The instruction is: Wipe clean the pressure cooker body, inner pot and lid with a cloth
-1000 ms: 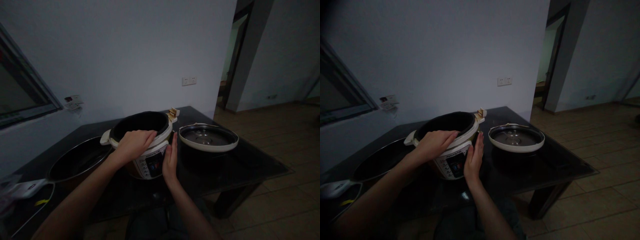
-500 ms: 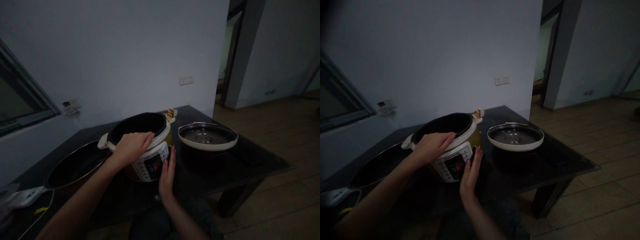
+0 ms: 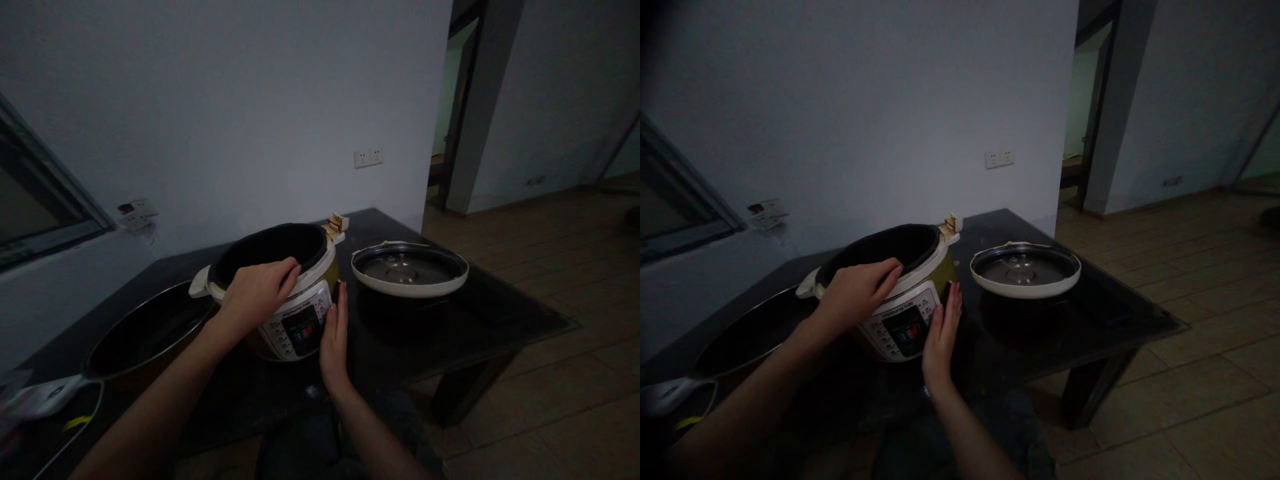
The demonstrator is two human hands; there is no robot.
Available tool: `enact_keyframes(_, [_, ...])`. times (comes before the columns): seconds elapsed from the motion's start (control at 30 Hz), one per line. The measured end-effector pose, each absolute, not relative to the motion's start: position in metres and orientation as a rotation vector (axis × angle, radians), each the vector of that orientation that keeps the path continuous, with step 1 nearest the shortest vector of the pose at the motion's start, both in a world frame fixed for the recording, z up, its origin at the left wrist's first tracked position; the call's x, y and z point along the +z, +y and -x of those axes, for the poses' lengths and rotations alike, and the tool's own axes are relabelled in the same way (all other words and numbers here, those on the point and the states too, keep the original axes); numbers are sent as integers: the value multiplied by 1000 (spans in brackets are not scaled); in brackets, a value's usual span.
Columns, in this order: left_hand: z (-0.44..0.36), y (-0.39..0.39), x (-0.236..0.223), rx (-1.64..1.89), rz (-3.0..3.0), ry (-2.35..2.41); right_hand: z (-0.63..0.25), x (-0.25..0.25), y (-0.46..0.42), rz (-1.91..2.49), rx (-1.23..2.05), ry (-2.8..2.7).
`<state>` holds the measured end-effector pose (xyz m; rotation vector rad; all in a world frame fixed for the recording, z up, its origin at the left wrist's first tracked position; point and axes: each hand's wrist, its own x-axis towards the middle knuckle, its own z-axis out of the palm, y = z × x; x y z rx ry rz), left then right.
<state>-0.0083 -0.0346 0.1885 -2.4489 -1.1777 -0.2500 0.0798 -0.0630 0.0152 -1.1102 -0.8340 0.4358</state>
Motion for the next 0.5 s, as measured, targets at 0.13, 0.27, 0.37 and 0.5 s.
enact_keyframes(0.13, [10, -35, 187, -265, 2444, -1148, -61, -14, -69, 1065, 714, -500])
enact_keyframes(0.27, [7, -39, 182, -285, 2356, -1181, -60, -8, -70, 1077, 614, -572])
enact_keyframes(0.37, [0, -44, 180, -280, 2290, -1257, -73, 12, -67, 1090, 394, -816])
enact_keyframes(0.5, [-14, -49, 179, -308, 2291, -1312, -96, 52, -56, 1066, 158, -1101])
